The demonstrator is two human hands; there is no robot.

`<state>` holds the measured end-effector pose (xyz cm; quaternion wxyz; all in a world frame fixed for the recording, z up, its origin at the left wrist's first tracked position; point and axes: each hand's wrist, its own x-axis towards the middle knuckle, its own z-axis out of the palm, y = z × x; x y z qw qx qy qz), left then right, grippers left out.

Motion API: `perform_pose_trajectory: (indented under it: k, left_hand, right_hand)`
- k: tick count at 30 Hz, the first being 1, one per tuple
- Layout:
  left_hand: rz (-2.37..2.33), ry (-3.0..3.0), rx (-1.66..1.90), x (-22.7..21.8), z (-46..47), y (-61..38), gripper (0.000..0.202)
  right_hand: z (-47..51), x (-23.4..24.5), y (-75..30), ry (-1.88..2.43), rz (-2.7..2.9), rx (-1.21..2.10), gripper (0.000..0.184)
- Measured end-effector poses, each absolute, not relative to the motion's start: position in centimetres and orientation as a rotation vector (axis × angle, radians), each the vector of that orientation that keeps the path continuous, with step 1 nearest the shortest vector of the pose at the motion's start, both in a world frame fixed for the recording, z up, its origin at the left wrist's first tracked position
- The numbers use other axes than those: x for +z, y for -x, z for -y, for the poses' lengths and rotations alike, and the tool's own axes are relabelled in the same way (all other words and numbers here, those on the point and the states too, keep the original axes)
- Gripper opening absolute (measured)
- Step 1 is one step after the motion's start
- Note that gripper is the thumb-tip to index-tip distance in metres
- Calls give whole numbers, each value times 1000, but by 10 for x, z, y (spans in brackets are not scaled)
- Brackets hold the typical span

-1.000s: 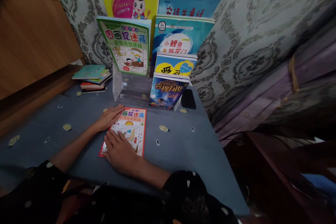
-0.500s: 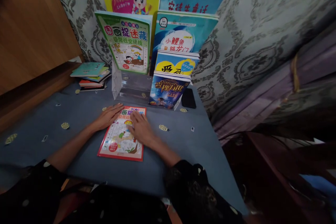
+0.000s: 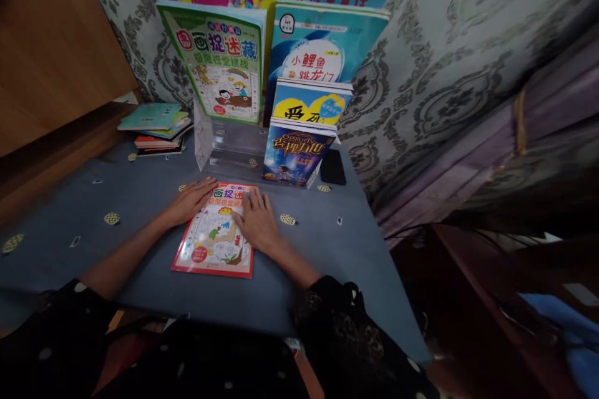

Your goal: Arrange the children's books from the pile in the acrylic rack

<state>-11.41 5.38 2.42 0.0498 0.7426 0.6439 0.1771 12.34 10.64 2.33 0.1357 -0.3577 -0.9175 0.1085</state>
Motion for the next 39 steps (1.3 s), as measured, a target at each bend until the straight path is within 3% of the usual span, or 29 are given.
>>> perform_pose_trajectory:
  k: [24,39]
  left_hand:
    - [-2045,-2289,625,19,-45,113,47]
    - [-1883,-2483,758,28,25,106,39]
  right_hand:
    - [-61,25,-150,994,2713,242,62]
    - [-60,30,-148,1020,2701,233,61]
